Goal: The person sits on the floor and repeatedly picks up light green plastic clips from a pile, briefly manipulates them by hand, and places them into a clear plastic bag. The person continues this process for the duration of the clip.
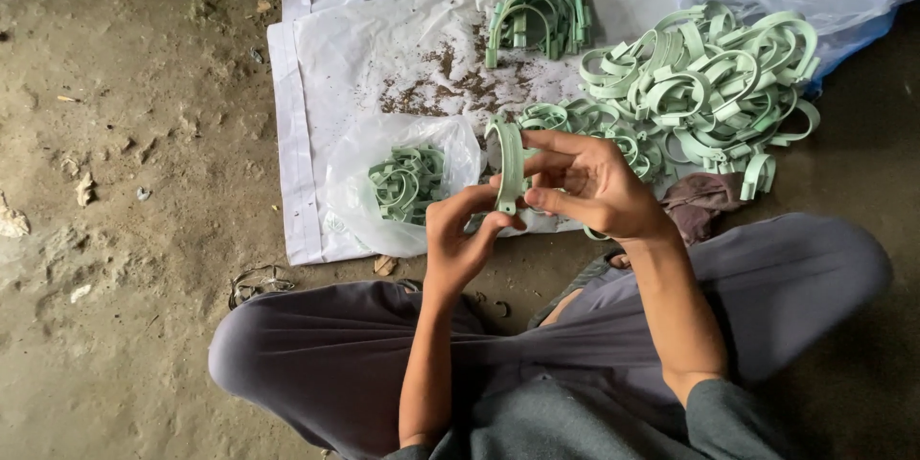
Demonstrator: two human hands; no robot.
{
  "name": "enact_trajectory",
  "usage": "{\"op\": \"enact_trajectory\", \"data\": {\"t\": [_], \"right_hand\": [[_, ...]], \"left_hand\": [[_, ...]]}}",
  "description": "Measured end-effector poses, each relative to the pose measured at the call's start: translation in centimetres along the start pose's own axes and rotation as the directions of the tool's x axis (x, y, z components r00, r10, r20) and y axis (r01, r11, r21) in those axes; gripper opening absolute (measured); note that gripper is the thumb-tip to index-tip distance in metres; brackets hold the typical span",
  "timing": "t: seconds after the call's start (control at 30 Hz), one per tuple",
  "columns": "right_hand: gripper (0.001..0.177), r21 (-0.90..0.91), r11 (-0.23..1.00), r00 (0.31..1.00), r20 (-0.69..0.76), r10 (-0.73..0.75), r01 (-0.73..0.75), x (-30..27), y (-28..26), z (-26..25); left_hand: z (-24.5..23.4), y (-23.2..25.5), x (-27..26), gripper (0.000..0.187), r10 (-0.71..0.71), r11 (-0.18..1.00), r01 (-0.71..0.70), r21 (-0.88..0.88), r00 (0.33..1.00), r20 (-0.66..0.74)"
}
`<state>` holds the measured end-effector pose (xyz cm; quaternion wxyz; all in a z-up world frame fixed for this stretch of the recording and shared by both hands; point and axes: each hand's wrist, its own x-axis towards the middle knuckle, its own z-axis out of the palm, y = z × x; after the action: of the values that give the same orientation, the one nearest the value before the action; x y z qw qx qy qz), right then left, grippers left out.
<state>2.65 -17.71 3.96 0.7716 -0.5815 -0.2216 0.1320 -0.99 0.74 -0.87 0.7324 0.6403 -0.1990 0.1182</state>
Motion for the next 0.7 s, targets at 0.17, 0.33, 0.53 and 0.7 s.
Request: {"op": "enact_trajectory", "data": {"t": [0.17,0.33,0.53,0.7], "right_hand": [[0.053,0.117,0.992,0.998,-0.039,0.053,-0.048,-0.1,2.4,-1.0],[0.05,0.184,0.98,0.994,-0.07,0.087,-0.073,-0.2,2.3,-0.8],[0.051,0.163,0.984,0.992,-0.085,0.091,-0.076,-0.3,2.3,-0.9],[0.048,0.133,0.988,0.99,-0.104,0.09,-0.076,-0.6,1.9,-0.9]], "left_hand": [[1.0,1.1,-0.2,0.032,-0.038,0.987,0.034,-0.159,0.999,-0.021],[1.1,1.7,-0.3,0.032,-0.024,0.981,0.023,-0.194,1.0,-0.007],[0.7,2.1,-0.1,0.031,-0.05,0.986,0.054,-0.158,0.998,0.032],[0.7,1.8,-0.2,0.035,-0.054,0.974,0.058,-0.22,0.998,0.024]]}}
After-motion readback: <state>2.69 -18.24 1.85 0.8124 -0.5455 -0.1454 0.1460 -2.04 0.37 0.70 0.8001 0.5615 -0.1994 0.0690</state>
